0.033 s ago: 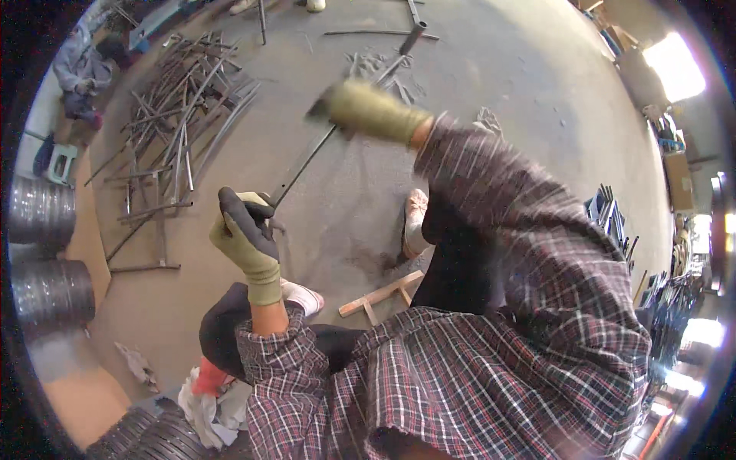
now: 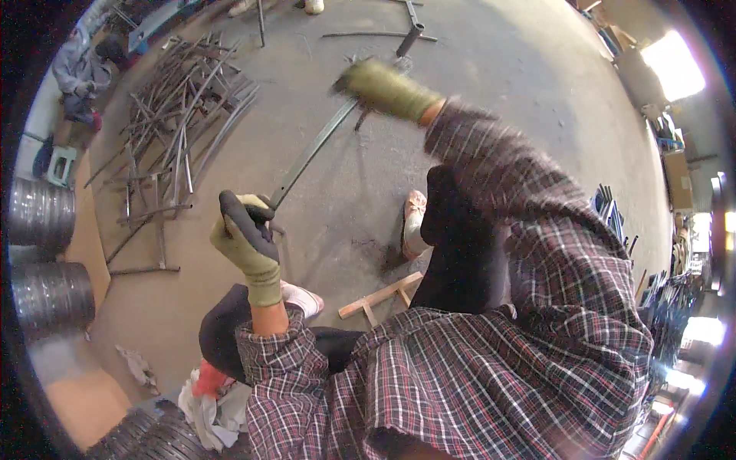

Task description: Cleaning and polishing metal furniture frames using steel wool and a cloth.

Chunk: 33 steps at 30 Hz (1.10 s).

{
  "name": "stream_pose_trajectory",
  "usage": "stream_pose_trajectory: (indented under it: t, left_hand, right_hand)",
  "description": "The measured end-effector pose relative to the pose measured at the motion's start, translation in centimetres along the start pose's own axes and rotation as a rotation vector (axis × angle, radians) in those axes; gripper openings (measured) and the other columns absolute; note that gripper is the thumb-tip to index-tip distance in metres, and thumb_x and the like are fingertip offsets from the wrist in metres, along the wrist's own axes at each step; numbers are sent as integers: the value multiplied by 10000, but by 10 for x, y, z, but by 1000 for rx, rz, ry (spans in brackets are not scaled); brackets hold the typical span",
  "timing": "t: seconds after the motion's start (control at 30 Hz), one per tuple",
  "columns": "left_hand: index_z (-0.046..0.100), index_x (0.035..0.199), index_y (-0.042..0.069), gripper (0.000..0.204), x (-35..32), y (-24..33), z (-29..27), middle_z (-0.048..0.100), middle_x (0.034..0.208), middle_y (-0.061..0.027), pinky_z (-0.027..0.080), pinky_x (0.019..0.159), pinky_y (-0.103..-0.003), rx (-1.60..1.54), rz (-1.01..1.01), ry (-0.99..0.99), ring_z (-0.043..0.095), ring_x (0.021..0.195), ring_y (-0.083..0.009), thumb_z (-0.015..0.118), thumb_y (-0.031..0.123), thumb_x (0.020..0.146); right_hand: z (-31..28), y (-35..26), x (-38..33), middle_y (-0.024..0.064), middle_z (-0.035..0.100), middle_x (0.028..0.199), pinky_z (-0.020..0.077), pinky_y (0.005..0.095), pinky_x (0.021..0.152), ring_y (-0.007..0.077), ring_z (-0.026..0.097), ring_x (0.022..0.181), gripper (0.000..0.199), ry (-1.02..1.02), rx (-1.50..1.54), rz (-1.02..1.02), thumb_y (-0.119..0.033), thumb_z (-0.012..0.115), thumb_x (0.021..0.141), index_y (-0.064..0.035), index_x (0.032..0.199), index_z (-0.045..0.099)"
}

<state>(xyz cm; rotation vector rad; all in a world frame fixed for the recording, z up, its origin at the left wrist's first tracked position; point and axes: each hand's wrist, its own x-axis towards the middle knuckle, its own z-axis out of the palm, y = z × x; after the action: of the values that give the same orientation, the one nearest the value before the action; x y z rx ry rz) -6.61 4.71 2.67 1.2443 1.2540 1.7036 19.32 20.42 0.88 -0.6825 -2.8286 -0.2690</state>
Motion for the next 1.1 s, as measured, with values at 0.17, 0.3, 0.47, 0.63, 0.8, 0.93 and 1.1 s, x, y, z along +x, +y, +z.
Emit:
stream_pose_trajectory:
  t: [0.17,0.3,0.47,0.63,0.8,0.93,1.1]
  left_hand:
    - [598,747,14,496,5,2,2,597,626,-56,439,556,-287,11,-34,-4,556,567,-137,430,351,1069]
    - [620,704,16,540,1,-4,-3,600,605,-31,292,440,-219,7,-6,-24,475,490,-63,473,404,1050]
    - [623,837,17,418,10,-21,-49,598,695,-13,476,516,-247,314,284,78,551,554,-94,479,355,1037]
    - [606,815,39,474,14,-16,-63,632,740,-25,458,575,-225,-31,-85,170,550,600,-92,430,406,1058]
    - [684,1106,-24,512,3,-5,-32,704,890,-55,440,596,-211,-162,20,95,596,728,-90,379,386,1068]
    - [521,1358,-41,477,11,-18,-52,628,1245,-162,428,999,-322,-164,3,47,592,1098,-187,402,308,1055]
    - [420,1448,-50,465,32,-63,-53,528,1408,-194,362,1114,-376,74,232,13,500,1299,-280,435,108,1011]
  right_hand:
    - [-25,37,-18,86,675,983,549,385,743,257,668,888,332,-113,-190,222,-208,715,800,-97,1103,636]
    - [13,-81,34,89,668,978,545,407,767,291,667,905,346,179,135,-48,-220,733,776,-95,1082,631]
    - [11,-46,19,107,662,991,544,429,789,308,662,938,386,172,123,-54,-221,722,785,-102,1142,635]
    - [-22,9,-2,123,688,1075,541,429,837,329,662,979,460,-102,-122,238,-214,775,757,-117,1195,671]
    - [17,-160,92,140,645,1065,508,424,851,326,616,1000,384,-347,214,156,-199,738,762,-82,1125,683]
    - [50,-208,113,110,649,1082,474,411,899,298,585,1060,312,289,188,182,-228,664,804,-59,1067,659]
    - [9,-97,46,109,640,1007,507,426,854,296,605,979,321,-4,70,359,-171,735,756,-72,1053,660]
